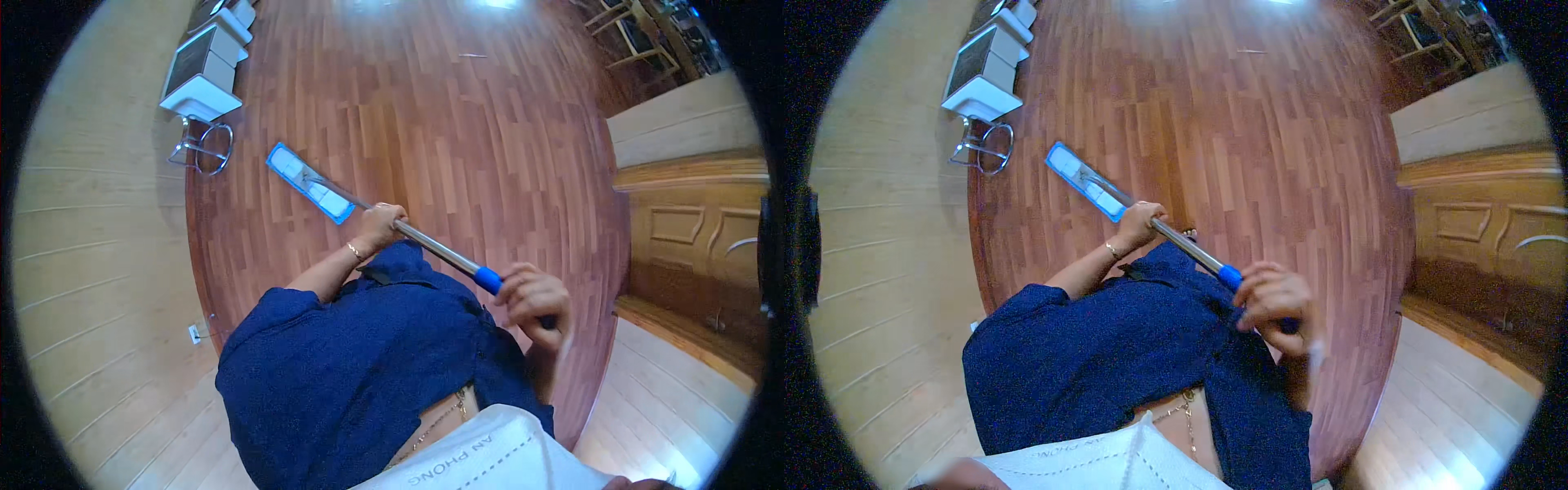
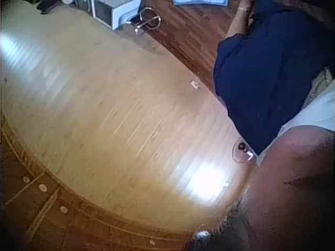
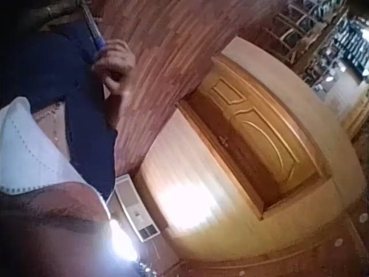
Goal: Mopping a wooden floor using a flat mop.
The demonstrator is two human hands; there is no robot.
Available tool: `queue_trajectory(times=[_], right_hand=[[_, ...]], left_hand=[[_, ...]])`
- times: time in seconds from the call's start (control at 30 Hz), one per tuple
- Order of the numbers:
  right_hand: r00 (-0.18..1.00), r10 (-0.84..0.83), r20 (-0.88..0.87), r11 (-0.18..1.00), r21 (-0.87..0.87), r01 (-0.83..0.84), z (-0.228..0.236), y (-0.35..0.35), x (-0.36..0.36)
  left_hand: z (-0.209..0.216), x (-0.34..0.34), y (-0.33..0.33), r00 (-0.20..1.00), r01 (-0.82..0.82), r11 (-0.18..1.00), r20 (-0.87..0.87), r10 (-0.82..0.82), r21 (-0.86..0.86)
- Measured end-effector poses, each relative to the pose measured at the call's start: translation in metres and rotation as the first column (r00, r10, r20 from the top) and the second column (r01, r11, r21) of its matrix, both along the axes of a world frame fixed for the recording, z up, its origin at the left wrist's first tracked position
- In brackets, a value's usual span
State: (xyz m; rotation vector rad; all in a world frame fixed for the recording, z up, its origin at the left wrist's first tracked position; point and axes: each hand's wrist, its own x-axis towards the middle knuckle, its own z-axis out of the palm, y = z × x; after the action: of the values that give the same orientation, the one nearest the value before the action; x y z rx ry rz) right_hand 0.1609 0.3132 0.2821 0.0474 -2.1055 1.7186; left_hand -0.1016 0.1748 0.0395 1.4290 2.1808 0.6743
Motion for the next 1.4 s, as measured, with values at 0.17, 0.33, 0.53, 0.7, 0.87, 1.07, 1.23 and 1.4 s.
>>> queue_trajectory(times=[0.17,0.33,0.53,0.7,0.87,1.07,1.23,1.4], right_hand=[[0.991,-0.131,-0.035,0.978,0.157,0.135,0.032,-0.046,0.073],[0.868,-0.496,-0.027,0.846,0.213,0.489,0.029,-0.127,0.116],[0.683,-0.730,-0.008,0.643,0.331,0.691,0.030,-0.209,0.138],[0.562,-0.816,-0.136,0.417,0.535,0.735,0.050,-0.245,0.164],[0.644,-0.718,-0.265,0.313,0.703,0.639,0.094,-0.262,0.211],[0.553,-0.611,-0.567,0.076,0.653,0.754,0.101,-0.302,0.281],[0.693,-0.606,-0.390,0.247,0.736,0.630,0.135,-0.296,0.300],[0.713,-0.472,-0.518,0.463,0.543,0.701,0.103,-0.259,0.255]], left_hand=[[-0.001,0.059,0.029,0.967,0.253,0.964,-0.038,-0.251,0.080],[-0.020,0.102,0.070,0.774,0.626,0.752,-0.043,-0.632,0.209],[-0.022,0.181,0.080,0.499,0.837,0.479,-0.012,-0.866,0.264],[-0.002,0.260,0.077,0.328,0.939,0.329,0.022,-0.944,0.098],[0.059,0.321,0.044,0.257,0.957,0.269,0.114,-0.960,0.107],[0.081,0.350,-0.031,0.292,0.918,0.311,0.111,-0.950,0.247],[0.097,0.312,-0.072,0.392,0.859,0.389,0.060,-0.918,0.333],[0.080,0.273,-0.092,0.567,0.806,0.568,0.055,-0.822,0.169]])
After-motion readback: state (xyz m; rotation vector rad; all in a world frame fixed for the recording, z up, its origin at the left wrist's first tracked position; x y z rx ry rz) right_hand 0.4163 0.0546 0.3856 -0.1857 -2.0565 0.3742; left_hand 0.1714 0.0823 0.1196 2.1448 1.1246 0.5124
